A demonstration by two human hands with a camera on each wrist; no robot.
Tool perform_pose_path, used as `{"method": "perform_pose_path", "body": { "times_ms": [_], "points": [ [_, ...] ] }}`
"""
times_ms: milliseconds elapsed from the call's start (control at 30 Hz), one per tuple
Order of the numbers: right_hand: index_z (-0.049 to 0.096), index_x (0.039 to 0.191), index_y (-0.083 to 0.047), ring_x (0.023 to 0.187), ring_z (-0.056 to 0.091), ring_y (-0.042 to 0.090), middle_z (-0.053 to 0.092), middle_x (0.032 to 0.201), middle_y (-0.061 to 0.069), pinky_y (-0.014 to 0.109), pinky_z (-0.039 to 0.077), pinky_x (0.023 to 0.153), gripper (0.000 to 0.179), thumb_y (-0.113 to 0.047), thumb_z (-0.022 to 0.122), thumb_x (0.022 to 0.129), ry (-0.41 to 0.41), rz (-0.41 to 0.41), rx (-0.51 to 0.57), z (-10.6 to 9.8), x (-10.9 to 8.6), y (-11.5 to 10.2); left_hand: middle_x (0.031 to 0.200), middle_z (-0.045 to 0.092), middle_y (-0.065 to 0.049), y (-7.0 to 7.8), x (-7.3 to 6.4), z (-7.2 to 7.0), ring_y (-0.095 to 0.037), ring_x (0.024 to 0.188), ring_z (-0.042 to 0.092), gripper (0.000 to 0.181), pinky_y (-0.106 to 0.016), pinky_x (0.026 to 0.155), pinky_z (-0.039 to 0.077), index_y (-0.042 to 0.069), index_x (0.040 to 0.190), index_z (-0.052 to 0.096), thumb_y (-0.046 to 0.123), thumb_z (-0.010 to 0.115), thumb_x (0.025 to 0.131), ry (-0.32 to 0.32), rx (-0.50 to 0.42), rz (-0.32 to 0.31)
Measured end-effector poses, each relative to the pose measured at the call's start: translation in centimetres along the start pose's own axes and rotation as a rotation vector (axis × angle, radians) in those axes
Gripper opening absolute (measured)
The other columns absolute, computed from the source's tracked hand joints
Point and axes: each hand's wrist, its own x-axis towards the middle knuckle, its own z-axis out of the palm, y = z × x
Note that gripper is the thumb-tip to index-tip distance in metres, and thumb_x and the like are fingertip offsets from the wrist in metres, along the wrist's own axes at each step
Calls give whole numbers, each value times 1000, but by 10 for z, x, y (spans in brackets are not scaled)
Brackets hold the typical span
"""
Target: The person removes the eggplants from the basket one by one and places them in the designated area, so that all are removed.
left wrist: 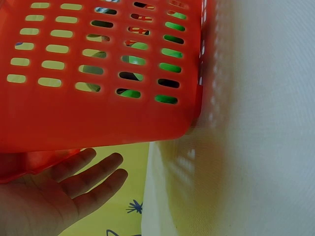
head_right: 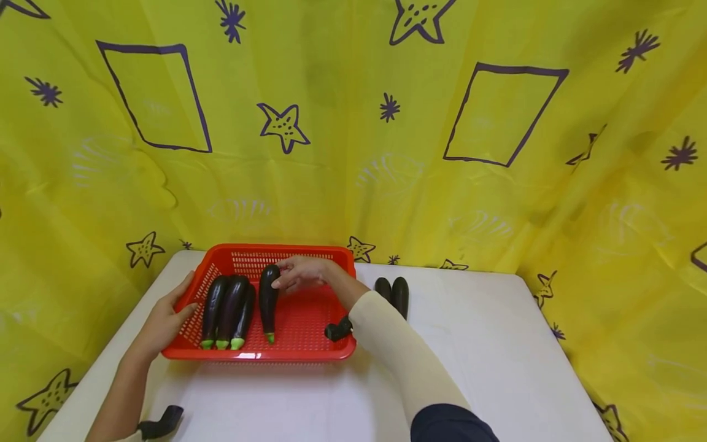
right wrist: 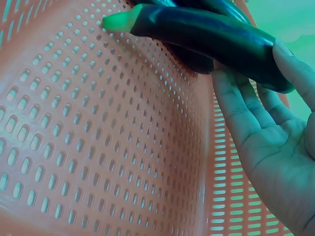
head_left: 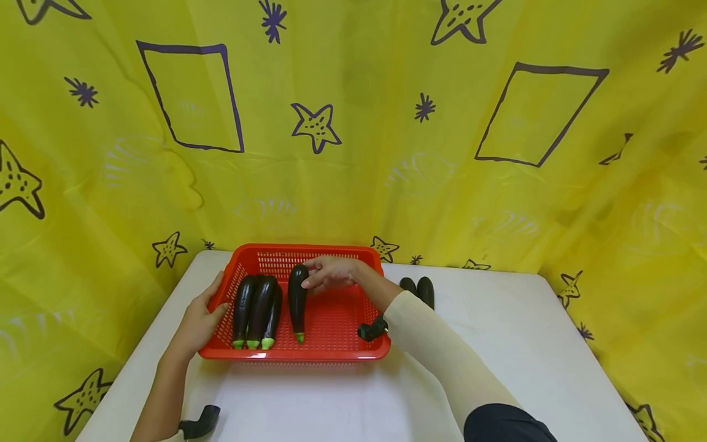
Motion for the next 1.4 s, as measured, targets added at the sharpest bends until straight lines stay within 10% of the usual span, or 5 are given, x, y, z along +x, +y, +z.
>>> {"method": "perform_pose_path", "body": {
  "times_ms": [500, 1400],
  "points": [
    [47, 146, 7, 101, 71, 24, 72, 110, 10, 64, 38, 111, 42, 9, 49, 104, 102, -80, 79, -2, -1, -1, 162, 28, -37, 2, -1, 1, -44, 118, 54, 72, -31, 80, 57, 3, 167, 14, 0, 52, 106, -1, 1, -9],
    [40, 153, 10, 110, 65, 30, 63, 121, 14, 60, 45, 107, 52, -2, 49, 104, 265, -152, 38, 6, -32, -26, 161, 28, -38, 1, -1, 2, -48, 123, 51, 72, -54, 94, 55, 3, 167, 12, 2, 52, 107, 1, 10, -14]
  ]
}}
